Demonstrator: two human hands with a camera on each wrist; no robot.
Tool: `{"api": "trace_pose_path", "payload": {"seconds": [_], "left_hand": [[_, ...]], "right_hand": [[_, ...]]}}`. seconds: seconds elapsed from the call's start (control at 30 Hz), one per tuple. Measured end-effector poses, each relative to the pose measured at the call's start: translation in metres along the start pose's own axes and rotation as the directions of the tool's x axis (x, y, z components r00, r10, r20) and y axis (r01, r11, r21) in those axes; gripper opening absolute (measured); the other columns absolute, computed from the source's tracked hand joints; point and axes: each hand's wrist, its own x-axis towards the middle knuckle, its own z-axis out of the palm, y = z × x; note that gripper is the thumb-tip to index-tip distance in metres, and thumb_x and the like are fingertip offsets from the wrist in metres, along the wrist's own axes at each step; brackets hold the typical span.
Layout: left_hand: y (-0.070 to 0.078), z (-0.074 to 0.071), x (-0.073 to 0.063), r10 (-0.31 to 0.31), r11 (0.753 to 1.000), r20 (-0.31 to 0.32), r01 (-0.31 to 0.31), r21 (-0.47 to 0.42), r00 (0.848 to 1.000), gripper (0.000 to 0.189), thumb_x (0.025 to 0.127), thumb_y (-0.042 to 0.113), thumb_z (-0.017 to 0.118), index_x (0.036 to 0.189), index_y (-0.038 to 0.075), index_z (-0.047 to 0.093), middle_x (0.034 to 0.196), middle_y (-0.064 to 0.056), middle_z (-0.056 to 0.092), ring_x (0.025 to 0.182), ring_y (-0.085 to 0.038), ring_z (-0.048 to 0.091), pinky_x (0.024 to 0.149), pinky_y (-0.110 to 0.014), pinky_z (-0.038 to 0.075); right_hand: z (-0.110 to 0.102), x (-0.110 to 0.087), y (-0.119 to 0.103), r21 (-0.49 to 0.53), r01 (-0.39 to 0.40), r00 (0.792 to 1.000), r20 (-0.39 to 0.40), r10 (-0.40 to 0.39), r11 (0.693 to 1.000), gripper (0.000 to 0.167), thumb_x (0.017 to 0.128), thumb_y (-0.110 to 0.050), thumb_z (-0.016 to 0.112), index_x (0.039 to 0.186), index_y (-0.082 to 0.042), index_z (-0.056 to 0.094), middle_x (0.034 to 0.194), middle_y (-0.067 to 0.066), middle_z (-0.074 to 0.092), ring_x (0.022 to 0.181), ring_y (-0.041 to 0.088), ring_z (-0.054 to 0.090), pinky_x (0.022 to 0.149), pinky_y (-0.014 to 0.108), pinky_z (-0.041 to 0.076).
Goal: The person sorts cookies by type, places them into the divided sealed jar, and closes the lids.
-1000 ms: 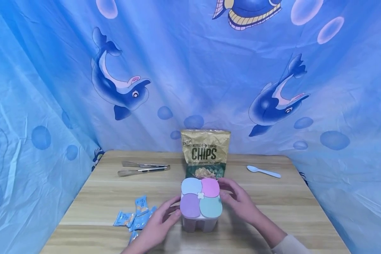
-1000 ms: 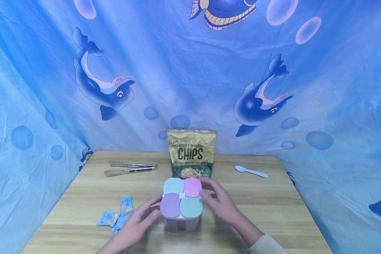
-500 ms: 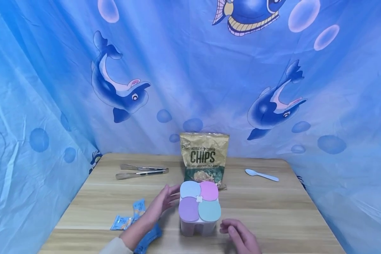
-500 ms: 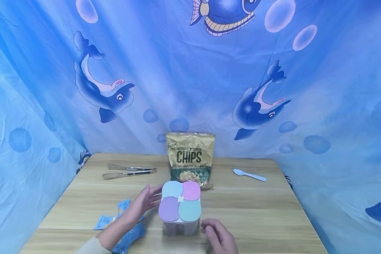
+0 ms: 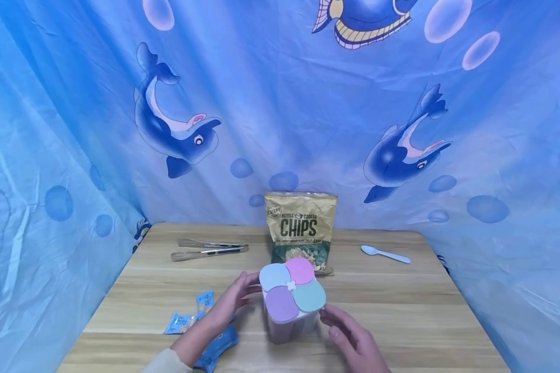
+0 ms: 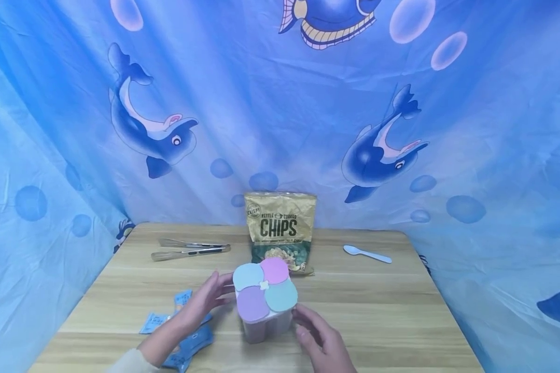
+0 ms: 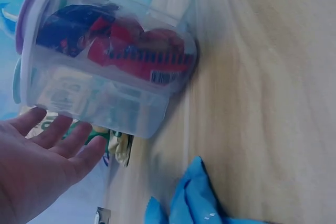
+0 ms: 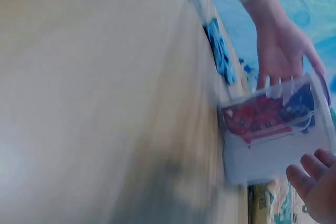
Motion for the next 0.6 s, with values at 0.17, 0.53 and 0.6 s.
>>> {"api": "trace_pose_path", "payload": {"seconds": [0.17, 0.53, 0.6], "left_hand": [[-0.001, 0.000, -0.013, -0.021, 1.000, -0.014, 0.021, -0.009, 1.000, 0.080, 0.110, 0.056, 0.009, 0.153, -0.002, 0.042, 0.148, -0.025, 0.049, 0.133, -0.040, 0.050, 0.106, -0.052, 0.045], [-0.001, 0.008, -0.031, -0.002, 0.999, 0.085, 0.007, -0.048, 0.996, 0.082, 0.110, 0.053, 0.005, 0.150, -0.009, 0.041, 0.146, -0.029, 0.048, 0.128, -0.043, 0.056, 0.101, -0.047, 0.049], [-0.001, 0.010, -0.033, 0.008, 0.999, 0.099, -0.002, -0.053, 0.995, 0.081, 0.110, 0.051, 0.005, 0.150, -0.010, 0.040, 0.146, -0.031, 0.047, 0.127, -0.045, 0.056, 0.100, -0.048, 0.049]], "right_hand": [[-0.011, 0.025, 0.010, 0.032, 0.112, 0.994, -0.004, -0.112, 0.993, 0.038, 0.112, -0.009, 0.037, 0.145, 0.002, 0.051, 0.143, 0.026, 0.057, 0.125, 0.024, 0.064, 0.098, 0.036, 0.057], [-0.017, 0.072, 0.015, 0.192, -0.038, 0.997, -0.056, 0.049, 0.981, 0.058, 0.115, -0.037, 0.026, 0.144, 0.006, 0.051, 0.147, 0.026, 0.054, 0.123, 0.019, 0.065, 0.099, 0.040, 0.056], [-0.017, 0.077, 0.015, 0.189, -0.048, 0.996, -0.060, 0.060, 0.981, 0.060, 0.114, -0.038, 0.024, 0.145, 0.006, 0.051, 0.147, 0.025, 0.054, 0.126, 0.023, 0.064, 0.098, 0.037, 0.057]]}}
